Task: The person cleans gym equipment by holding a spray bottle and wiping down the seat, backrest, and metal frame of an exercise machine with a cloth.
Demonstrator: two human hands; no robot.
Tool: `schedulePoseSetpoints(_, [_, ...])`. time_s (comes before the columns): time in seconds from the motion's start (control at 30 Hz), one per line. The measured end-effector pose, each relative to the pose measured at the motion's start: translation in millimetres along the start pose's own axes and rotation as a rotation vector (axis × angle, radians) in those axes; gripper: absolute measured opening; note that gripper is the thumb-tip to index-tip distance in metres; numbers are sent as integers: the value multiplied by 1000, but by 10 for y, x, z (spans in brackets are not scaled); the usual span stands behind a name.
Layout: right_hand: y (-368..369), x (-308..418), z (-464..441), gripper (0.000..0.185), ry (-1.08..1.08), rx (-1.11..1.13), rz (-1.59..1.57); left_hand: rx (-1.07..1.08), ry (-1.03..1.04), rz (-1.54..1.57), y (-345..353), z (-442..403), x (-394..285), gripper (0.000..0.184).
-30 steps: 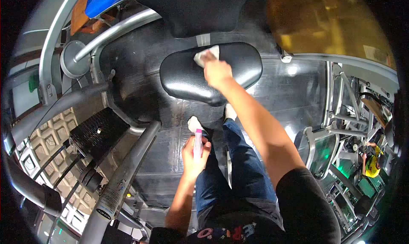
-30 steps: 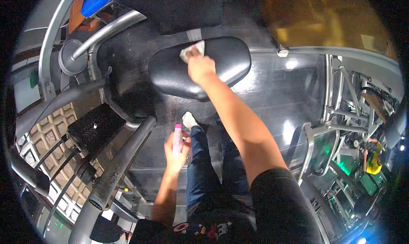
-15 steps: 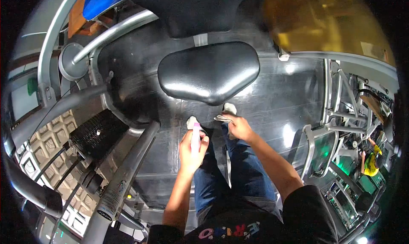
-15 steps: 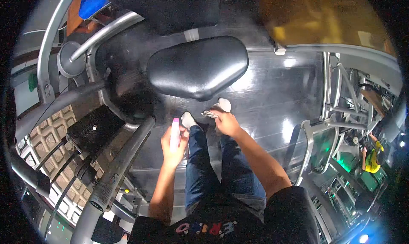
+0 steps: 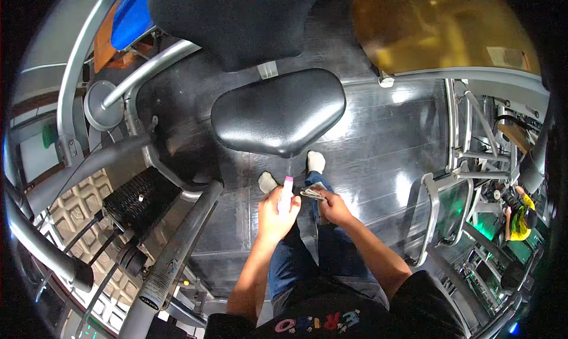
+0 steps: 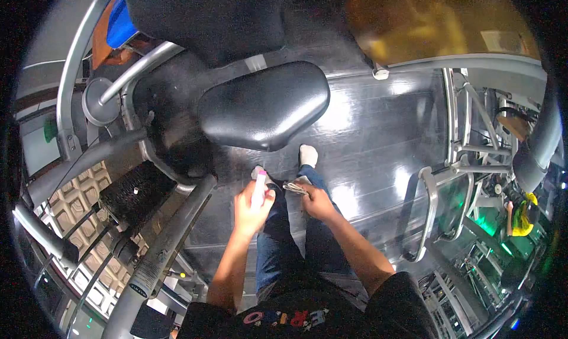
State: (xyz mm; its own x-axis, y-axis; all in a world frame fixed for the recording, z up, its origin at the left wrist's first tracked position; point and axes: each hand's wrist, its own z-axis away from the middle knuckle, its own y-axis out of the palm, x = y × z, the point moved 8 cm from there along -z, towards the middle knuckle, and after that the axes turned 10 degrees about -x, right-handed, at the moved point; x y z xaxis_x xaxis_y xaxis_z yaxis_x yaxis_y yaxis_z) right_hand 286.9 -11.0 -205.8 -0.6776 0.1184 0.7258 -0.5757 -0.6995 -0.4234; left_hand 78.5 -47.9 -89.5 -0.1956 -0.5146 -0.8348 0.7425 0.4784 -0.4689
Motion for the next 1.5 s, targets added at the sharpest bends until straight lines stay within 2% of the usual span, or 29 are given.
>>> schedulePoseSetpoints(0.03, [-51,-27,-30,37,22,-9,-26,6,3,0,24,39,14,18])
schedulePoseSetpoints(0.1, [-179,-23,-87,37,48,-21,-52,8,-151,-41,59,120,144,19])
schedulePoseSetpoints(0.17, [-331,56,-148,42,99,-13,-25,-22,-113,-11,93,164,154,18])
schedulePoseSetpoints(0.37, [-645,206,-426,45,-112,-153,-97,-31,-42,58,134,268,153,16])
schedulePoseSetpoints(0.43, [-824,447,-716,44,-196,-209,-85,-18,-35,53,143,286,158,16])
schedulePoseSetpoints(0.5, [-962,749,-1112,43,-427,-365,-53,-18,-40,68,159,293,178,16])
schedulePoseSetpoints(0.57, [-1038,1161,-1524,42,-337,-362,11,-23,-52,71,165,281,161,16])
schedulePoseSetpoints(0.63, [-986,1544,-2034,42,-278,-211,159,-29,-68,70,163,269,163,16])
schedulePoseSetpoints(0.7, [-869,1787,-2411,41,-480,-358,299,-41,-15,66,156,265,127,16])
schedulePoseSetpoints(0.77, [-643,1726,-2720,43,-375,-311,414,-34,-28,62,158,281,131,17])
schedulePoseSetpoints(0.8, [-494,1558,-2828,43,-60,-161,541,-26,-36,60,161,282,140,17])
schedulePoseSetpoints(0.83, [-371,1594,-2709,44,-299,-276,514,-24,-37,60,160,292,149,17])
schedulePoseSetpoints(0.9, [44,1308,-2531,45,-204,1,697,-32,-63,77,154,309,182,17])
schedulePoseSetpoints(0.97, [227,1386,-1687,43,-587,-158,657,-34,-74,94,140,318,186,17])
schedulePoseSetpoints(1.0, [371,1236,-1363,48,-587,-18,663,-38,-81,104,122,312,187,17])
schedulePoseSetpoints(1.03, [494,882,-1049,45,-818,-73,479,-43,-80,107,97,302,178,17])
schedulePoseSetpoints(1.07, [571,741,-888,47,-465,290,705,-35,-80,98,77,299,170,17])
schedulePoseSetpoints(1.1, [610,479,-724,48,-561,260,613,-27,-81,87,56,309,172,16])
schedulePoseSetpoints(1.17, [397,380,-623,45,-489,280,472,-28,-68,73,4,292,204,16])
schedulePoseSetpoints(1.23, [141,573,-749,43,-460,159,370,-22,-69,61,-19,294,245,16])
schedulePoseSetpoints(1.3, [-197,1045,-981,44,-194,238,25,-53,-75,70,-56,273,277,15])
schedulePoseSetpoints(1.37, [-552,1617,-1290,35,-659,-120,97,-66,-73,85,-53,259,294,16])
schedulePoseSetpoints(1.43, [-686,1686,-1865,37,-423,-81,106,-62,-63,93,-56,243,256,17])
schedulePoseSetpoints(1.5, [-847,1667,-2410,41,-460,-383,275,-69,-18,88,-38,231,221,18])
